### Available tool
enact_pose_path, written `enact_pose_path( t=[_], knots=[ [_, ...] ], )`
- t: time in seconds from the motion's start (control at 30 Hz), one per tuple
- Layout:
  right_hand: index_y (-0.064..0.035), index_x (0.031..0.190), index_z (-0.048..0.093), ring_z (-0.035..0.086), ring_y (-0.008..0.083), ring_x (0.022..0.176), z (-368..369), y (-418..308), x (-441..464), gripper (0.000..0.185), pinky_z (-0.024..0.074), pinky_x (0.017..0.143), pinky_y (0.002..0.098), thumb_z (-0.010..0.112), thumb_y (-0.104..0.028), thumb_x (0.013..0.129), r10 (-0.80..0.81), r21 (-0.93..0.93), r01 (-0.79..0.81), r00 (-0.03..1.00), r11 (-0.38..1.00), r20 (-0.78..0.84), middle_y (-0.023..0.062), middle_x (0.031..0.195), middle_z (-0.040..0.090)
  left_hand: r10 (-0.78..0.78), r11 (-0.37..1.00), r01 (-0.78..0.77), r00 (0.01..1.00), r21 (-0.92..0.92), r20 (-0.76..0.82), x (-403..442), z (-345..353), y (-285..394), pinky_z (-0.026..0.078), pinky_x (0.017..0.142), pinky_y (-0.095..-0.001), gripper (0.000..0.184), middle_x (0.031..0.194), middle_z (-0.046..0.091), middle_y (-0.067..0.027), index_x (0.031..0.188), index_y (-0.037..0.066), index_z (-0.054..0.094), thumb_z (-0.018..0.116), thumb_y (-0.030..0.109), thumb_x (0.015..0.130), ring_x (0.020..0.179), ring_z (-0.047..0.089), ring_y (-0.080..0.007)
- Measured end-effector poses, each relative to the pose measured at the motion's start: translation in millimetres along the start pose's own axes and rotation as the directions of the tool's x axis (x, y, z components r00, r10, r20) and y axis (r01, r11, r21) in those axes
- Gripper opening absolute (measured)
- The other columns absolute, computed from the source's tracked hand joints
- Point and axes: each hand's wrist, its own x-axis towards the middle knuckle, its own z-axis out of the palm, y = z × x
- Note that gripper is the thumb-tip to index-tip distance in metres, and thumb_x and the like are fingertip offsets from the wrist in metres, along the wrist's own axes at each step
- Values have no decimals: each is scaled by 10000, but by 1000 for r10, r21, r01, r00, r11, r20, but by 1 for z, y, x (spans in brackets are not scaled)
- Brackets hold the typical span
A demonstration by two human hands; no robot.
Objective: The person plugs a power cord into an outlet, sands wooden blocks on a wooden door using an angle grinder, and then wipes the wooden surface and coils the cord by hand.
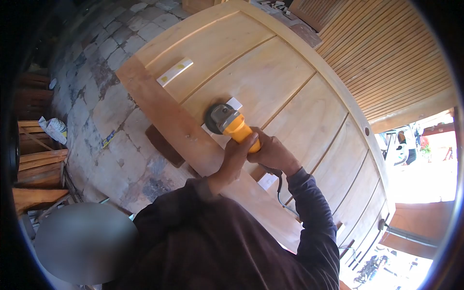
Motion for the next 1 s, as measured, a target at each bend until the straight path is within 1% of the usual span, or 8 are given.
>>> enact_pose_path(
  t=[0.2,0.3,0.43,0.53,0.73,0.83,0.87,1.0],
  knots=[
    [-115,1512,524,759,279,1036,-8,10,1,763,584,911,398,832,-232,825,24,58,-20,998,998,-64,168,1102,770,-51,994,50,999,101,7,17,12,4,574,887,-315,476,1170,712,-91,1281,-5,656,793,336,979,1041,704,-140],
    [-95,1499,533,745,247,1022,-25,26,4,762,582,909,385,849,-226,818,71,87,-62,991,994,-114,139,1117,762,-165,969,156,986,193,35,45,25,0,588,837,-320,512,1125,729,-102,1244,-12,685,808,387,948,985,725,-154],
    [-77,1480,540,731,233,1030,-25,46,2,752,577,915,377,853,-205,808,89,176,-57,980,983,-179,126,1129,749,-237,957,198,955,211,177,63,32,-5,604,837,-324,571,1151,716,-126,1298,-15,644,803,410,951,998,742,-204],
    [-76,1472,545,728,235,1039,-22,33,-18,744,574,924,379,841,-182,798,105,197,-63,972,978,-209,129,1129,744,-228,917,163,963,364,146,49,36,1,603,825,-324,575,1148,720,-125,1298,-19,651,802,414,950,989,737,-192],
    [-81,1473,543,747,299,1071,2,2,-62,760,577,937,402,833,-175,777,34,124,-1,964,992,-265,161,1159,750,-106,921,26,977,388,187,-22,36,33,593,835,-325,551,1116,732,-109,1278,-22,663,801,405,958,993,718,-161],
    [-85,1487,524,756,348,1083,17,-17,-77,794,581,938,423,849,-178,769,18,109,10,968,994,-248,189,1168,755,-108,931,47,983,361,151,-46,25,35,589,843,-323,530,1111,731,-109,1278,-16,663,811,377,956,991,721,-168],
    [-85,1490,520,756,347,1080,23,-20,-81,801,581,937,424,853,-180,768,34,123,-2,966,992,-255,189,1166,755,-21,932,-44,984,360,175,-49,19,32,583,857,-317,525,1130,725,-106,1296,-10,655,815,356,955,1008,715,-167],
    [-91,1494,515,755,338,1086,45,-25,-82,803,581,942,419,859,-194,776,75,118,-41,953,992,-294,180,1168,756,-81,942,-4,968,335,237,-51,3,35,577,889,-324,546,1166,716,-105,1326,-6,635,809,359,958,1039,703,-168]
  ],
)
